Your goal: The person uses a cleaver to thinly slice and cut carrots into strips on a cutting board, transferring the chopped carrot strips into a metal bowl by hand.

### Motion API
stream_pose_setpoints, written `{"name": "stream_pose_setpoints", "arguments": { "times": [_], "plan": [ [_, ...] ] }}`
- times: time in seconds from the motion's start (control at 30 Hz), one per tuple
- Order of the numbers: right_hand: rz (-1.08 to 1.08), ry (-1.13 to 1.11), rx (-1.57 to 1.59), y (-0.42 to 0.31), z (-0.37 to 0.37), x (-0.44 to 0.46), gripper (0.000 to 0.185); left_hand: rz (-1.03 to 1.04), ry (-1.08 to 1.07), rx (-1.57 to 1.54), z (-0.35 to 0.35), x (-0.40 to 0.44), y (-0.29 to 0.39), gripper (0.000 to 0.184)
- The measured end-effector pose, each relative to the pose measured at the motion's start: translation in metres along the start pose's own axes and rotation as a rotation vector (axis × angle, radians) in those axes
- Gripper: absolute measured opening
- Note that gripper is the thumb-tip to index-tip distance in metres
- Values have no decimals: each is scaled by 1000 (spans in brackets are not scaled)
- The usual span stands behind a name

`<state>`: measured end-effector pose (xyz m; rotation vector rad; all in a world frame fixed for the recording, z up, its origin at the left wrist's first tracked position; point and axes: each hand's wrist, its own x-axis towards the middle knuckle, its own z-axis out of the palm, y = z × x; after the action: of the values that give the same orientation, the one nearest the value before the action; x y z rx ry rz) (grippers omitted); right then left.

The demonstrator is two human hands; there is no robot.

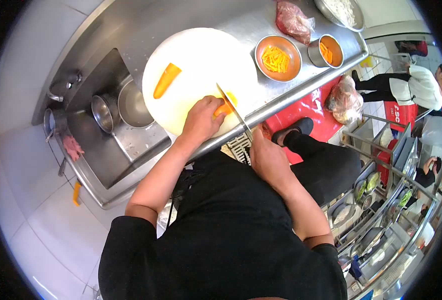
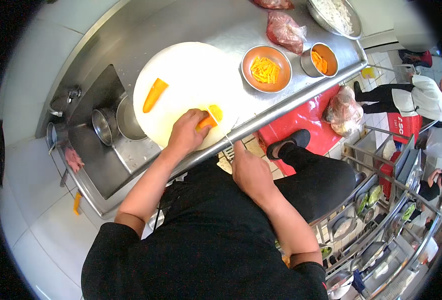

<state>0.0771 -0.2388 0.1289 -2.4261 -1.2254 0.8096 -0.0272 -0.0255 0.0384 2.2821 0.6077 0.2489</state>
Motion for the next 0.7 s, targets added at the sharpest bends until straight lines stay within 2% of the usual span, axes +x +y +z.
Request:
{"name": "stream_pose_setpoints", "arguments": {
  "times": [0.23, 0.3, 0.43, 0.63, 0.7],
  "plan": [
    [-18, -4, -10, -3, -3, -8, 14, -12, -34, -3, 0, 0, -3, 38],
    [54, -104, -84, -3, -5, -6, 22, -14, -34, 1, -2, 1, -2, 38],
    [94, -155, -95, -3, 1, 5, 20, 8, -16, -31, -2, 0, -1, 33],
    [85, -97, -114, 11, 23, 17, 16, -3, -22, -18, -1, -1, -5, 34],
    [-14, 27, -86, 8, 17, 13, 16, 8, -23, -6, 0, 0, -6, 34]
  ]
}}
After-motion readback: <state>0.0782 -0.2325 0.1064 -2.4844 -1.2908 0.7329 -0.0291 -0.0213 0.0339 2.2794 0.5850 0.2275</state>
